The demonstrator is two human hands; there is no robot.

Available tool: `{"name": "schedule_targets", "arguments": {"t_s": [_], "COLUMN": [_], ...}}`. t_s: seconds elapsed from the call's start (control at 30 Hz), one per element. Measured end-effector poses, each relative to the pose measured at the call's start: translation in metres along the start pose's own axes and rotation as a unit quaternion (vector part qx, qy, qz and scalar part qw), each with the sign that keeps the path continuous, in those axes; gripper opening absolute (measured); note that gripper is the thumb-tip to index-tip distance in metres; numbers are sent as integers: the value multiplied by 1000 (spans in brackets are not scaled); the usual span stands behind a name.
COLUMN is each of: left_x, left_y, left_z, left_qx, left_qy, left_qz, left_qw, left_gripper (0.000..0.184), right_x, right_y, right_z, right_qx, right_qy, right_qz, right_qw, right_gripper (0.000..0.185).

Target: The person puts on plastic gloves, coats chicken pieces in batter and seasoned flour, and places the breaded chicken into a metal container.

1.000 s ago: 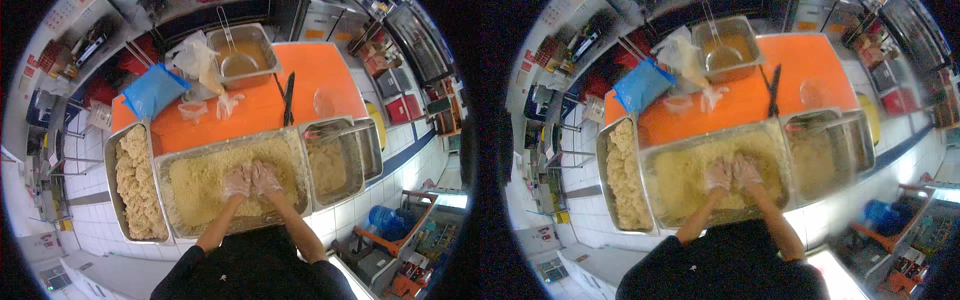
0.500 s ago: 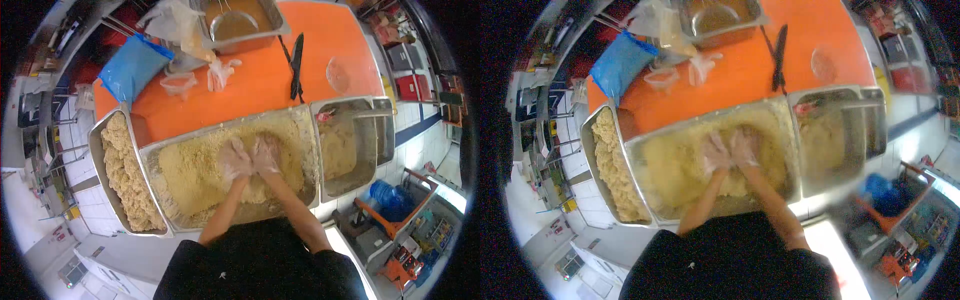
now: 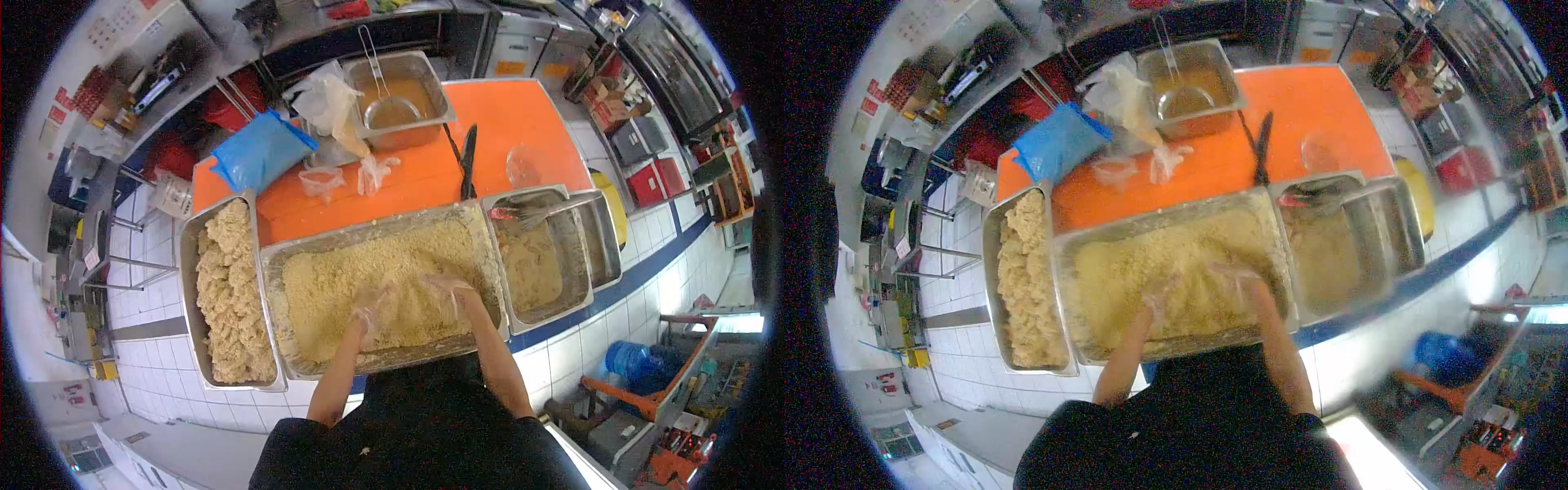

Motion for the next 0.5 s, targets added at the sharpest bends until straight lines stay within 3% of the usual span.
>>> {"name": "schedule_targets", "arguments": {"t_s": [0.03,0.07,0.1,0.13,0.2,0.23,0.27,0.3,0.33,0.37,0.4,0.43,0.5], "left_x": [0,1,4,3,-18,-29,-42,-56,-69,-79,-79,-78,-86], "left_y": [-3,-5,5,14,24,29,29,25,22,20,22,28,64], "left_z": [0,-1,-26,-46,-59,-61,-59,-53,-48,-46,-45,-48,-81], "left_qx": [98,195,51,-93,-67,-53,-21,16,80,159,207,213,102], "left_qy": [19,35,208,371,412,452,428,370,194,-110,-358,-453,-390], "left_qz": [-10,-16,22,63,66,74,75,65,31,-48,-130,-177,-150], "left_qw": [995,980,977,922,906,887,900,926,977,980,901,848,903], "left_gripper": [63,63,63,65,65,66,60,54,49,45,41,38,38], "right_x": [-1,-6,-11,-14,-12,-21,-35,-45,-55,-60,-58,-46,-13], "right_y": [-3,0,5,7,11,13,17,20,23,25,26,24,16], "right_z": [2,34,61,73,88,103,121,139,159,180,191,174,126], "right_qx": [26,99,174,164,168,163,223,249,278,216,149,151,47], "right_qy": [-167,-211,-252,-243,-477,-474,-367,-311,-255,-126,4,4,225], "right_qz": [24,19,15,13,-56,-56,-116,-148,-178,-186,-188,-185,-206], "right_qw": [985,972,952,956,861,864,895,905,909,950,971,971,951], "right_gripper": [54,58,62,62,69,69,72,73,75,76,78,78,72]}}
Point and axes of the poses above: each hand's wrist, its own y-axis away from the middle knuckle, its own x-axis out of the palm, z = x × y, the point moved 1 cm from there along -y, towards the middle knuckle, and after that the axes turned 4 degrees about -x, right-handed, at the moved point
